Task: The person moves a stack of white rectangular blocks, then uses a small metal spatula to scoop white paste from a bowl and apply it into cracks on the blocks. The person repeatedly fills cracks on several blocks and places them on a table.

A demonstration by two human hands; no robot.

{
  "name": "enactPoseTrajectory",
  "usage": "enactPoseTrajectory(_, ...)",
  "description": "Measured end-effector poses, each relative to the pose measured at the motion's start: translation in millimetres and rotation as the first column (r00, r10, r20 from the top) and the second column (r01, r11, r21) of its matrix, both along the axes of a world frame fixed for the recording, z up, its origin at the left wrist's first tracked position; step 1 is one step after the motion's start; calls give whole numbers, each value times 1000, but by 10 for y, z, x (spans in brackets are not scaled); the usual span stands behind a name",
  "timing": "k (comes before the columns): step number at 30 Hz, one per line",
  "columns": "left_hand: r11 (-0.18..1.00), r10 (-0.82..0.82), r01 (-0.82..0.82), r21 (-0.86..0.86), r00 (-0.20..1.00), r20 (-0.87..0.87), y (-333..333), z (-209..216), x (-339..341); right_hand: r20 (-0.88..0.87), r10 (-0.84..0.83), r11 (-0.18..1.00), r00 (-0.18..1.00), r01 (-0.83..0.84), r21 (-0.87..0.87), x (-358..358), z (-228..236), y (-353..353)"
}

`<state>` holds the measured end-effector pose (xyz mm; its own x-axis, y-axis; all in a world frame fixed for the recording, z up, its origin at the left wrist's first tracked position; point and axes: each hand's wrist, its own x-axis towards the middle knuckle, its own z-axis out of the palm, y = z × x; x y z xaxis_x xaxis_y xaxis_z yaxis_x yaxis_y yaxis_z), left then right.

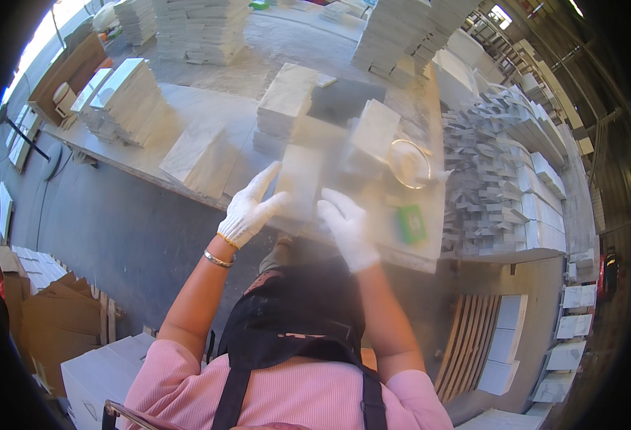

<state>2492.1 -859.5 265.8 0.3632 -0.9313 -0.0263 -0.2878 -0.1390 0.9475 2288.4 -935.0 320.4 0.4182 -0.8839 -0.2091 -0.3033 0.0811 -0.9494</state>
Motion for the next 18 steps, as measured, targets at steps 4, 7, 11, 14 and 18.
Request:
enactPoseTrajectory(4, 990, -135, 114, 81, 936, 325, -176, 59, -33, -8, -138, 962, 990, 132, -239, -320, 197, -264)
enactPoseTrajectory(7, 985, -170, 159, 60, 928, 331, -189, 73, -41, -50, -172, 830, 984, 118, -545, -385, 342, -679)
enactPoseTrajectory(11, 979, -201, 180, 94, 921, 332, -181, 111, -28, -308, -226, 749, 924, -37, -662, 15, 481, -1241)
enactPoseTrajectory(14, 975, -219, 200, 92, 921, 322, -189, 129, -24, -642, -294, 798, 708, -188, -572, 439, 560, -1495)
enactPoseTrajectory(18, 978, -209, 193, 86, 942, 263, -171, 97, -40, -800, -229, 874, 555, -244, -420, 714, 521, -1575)
